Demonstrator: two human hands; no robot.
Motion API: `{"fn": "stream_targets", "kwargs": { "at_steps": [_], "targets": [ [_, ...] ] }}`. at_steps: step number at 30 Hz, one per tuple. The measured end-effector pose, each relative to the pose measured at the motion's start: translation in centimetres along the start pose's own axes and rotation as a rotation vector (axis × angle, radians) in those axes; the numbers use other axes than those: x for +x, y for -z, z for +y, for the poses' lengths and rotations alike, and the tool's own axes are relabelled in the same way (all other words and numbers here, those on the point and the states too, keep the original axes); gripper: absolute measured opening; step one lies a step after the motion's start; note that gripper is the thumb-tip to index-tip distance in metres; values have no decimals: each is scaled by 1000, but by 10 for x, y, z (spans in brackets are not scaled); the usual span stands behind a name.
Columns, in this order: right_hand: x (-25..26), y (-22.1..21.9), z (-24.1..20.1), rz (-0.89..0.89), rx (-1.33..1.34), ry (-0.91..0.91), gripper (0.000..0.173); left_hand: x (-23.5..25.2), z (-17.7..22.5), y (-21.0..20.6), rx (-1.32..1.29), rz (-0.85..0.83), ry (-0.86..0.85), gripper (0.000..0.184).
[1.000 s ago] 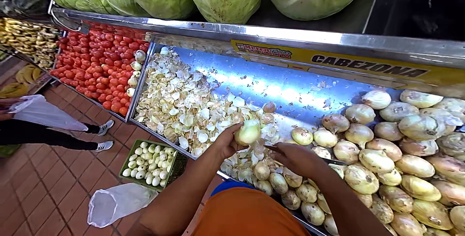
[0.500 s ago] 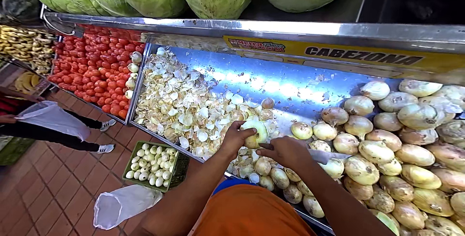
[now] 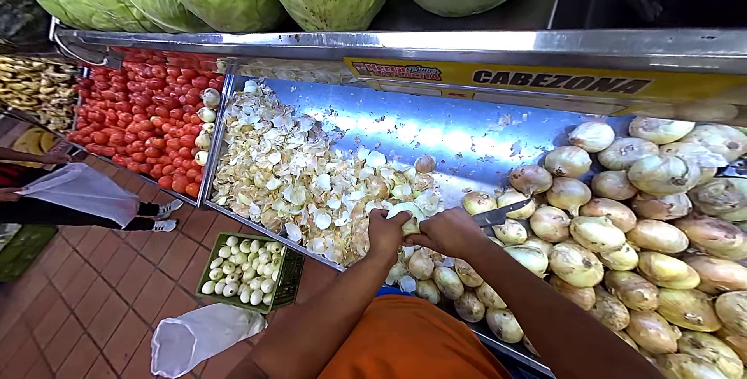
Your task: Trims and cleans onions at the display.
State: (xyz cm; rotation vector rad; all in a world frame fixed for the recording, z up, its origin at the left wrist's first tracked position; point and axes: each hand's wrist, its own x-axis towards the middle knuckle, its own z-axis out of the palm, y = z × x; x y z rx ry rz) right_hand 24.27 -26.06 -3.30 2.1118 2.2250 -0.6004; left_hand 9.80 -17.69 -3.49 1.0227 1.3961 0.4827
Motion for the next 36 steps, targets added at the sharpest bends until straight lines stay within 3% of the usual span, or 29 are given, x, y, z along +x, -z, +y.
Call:
{"fn": "stream_targets", "kwargs": {
  "at_steps": [4,9,13,15,17,19,22,26,30,33,36],
  "targets": [
    [-10,-10,-12,-153,70,10,79,13,3,-1,-84,34,94,57],
    [-13,-26,-8,-254,124,-118,65,28,16,19,-141,-163,218,56],
    [-33,1,5,-315,316,-91,65,23,29,32,-149,-326,185,49],
    [-48,12,19,-237,495,-95,61,15,33,37,-120,-337,133,43],
    [-54,16,24,-42,595,-224,58,12,34,41,-81,-351,87,37],
    [-50,23,17,93,594,-352,69,8,33,40,-39,-382,53,34],
    [-36,20,0,243,614,-279,91,-1,30,36,16,-444,45,35],
    [-33,6,3,380,881,-4,72,-10,37,40,-48,-576,123,30],
    [-38,-14,-3,571,1021,-8,58,-16,44,49,-160,-584,258,42],
    [-43,-30,-8,707,973,36,36,-16,46,55,-261,-564,288,44],
    [-53,-37,-6,461,854,70,39,-13,58,61,-272,-525,239,45]
  ]
}}
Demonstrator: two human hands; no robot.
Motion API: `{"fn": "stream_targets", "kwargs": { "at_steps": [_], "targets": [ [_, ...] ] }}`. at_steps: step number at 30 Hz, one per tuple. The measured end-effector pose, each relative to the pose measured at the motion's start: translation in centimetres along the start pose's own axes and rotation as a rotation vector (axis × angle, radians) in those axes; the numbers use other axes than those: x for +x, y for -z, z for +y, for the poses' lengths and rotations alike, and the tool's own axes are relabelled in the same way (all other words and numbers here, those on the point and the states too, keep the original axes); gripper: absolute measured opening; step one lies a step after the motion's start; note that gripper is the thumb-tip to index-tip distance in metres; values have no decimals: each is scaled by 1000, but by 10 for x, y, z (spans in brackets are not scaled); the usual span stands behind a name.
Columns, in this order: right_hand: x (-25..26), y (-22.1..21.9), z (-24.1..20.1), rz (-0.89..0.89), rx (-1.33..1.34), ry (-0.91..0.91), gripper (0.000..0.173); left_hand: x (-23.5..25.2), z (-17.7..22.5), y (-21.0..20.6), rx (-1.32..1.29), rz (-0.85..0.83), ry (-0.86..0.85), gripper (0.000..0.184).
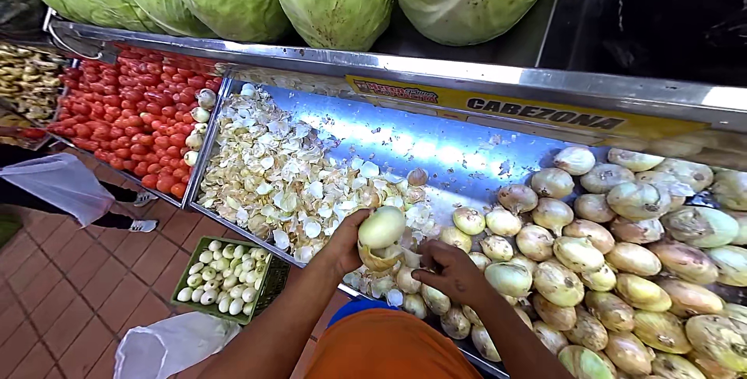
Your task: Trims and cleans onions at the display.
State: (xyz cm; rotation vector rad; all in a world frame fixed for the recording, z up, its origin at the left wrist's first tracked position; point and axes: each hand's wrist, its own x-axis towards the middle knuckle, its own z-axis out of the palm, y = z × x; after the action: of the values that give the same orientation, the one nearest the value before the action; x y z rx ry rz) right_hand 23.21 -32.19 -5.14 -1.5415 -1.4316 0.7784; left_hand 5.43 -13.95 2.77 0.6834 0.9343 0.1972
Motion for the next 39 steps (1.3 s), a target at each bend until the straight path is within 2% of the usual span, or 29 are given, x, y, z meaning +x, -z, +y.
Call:
{"fn": "stream_targets", "kwargs": {
  "at_steps": [2,3,6,7,9,10,11,12,14,16,17,19,23,25,26,29,31,33,34,37,39],
  "targets": [
    [-3,8,1,-125,-11,-79,44,-2,8,0,87,4,-8,44],
    [-4,13,1,-97,23,-115,42,-3,11,0,141,-1,-11,44],
    [-1,25,-14,192,112,-255,34,-7,10,-2,337,-43,-62,36],
    [1,29,-23,207,115,-306,41,-9,8,-5,386,-52,-76,34],
    [4,32,-42,38,40,-383,88,-13,3,-14,474,-56,-93,35],
    [6,30,-53,-63,-12,-420,109,-14,0,-19,532,-57,-106,39],
    [8,25,-61,-129,-61,-445,121,-17,-3,-24,615,-68,-125,46],
    [7,19,-64,-139,-83,-446,125,-21,-5,-28,722,-90,-156,52],
    [0,11,-58,-86,-47,-406,123,-33,-5,-36,1012,-152,-230,58],
    [-11,9,-47,-27,60,-317,121,-46,0,-42,1248,-202,-263,90],
    [-17,8,-41,1,151,-263,120,-52,2,-42,1304,-247,-280,98],
    [-27,7,-32,31,311,-135,120,-55,9,-37,1277,-357,-308,94],
    [-36,12,-30,26,466,-17,116,-33,2,-9,890,-536,-326,50],
    [-36,13,-31,32,509,-7,115,-23,-9,1,819,-478,-342,23],
    [-36,13,-32,33,503,-10,115,-21,-12,3,875,-409,-344,19],
    [-35,12,-32,19,395,-46,116,-26,-10,-3,1042,-213,-409,26],
    [-34,10,-32,14,338,-48,115,-38,-1,-12,1100,-310,-516,41],
    [-34,8,-36,14,319,-37,115,-44,8,-23,1125,-460,-511,56],
    [-34,7,-40,14,309,-20,114,-41,11,-23,1072,-512,-484,52],
    [-35,4,-46,15,277,24,113,-14,5,-8,739,-626,-391,21],
    [-37,2,-47,36,237,18,114,-5,2,0,779,-612,-392,21]
  ]
}}
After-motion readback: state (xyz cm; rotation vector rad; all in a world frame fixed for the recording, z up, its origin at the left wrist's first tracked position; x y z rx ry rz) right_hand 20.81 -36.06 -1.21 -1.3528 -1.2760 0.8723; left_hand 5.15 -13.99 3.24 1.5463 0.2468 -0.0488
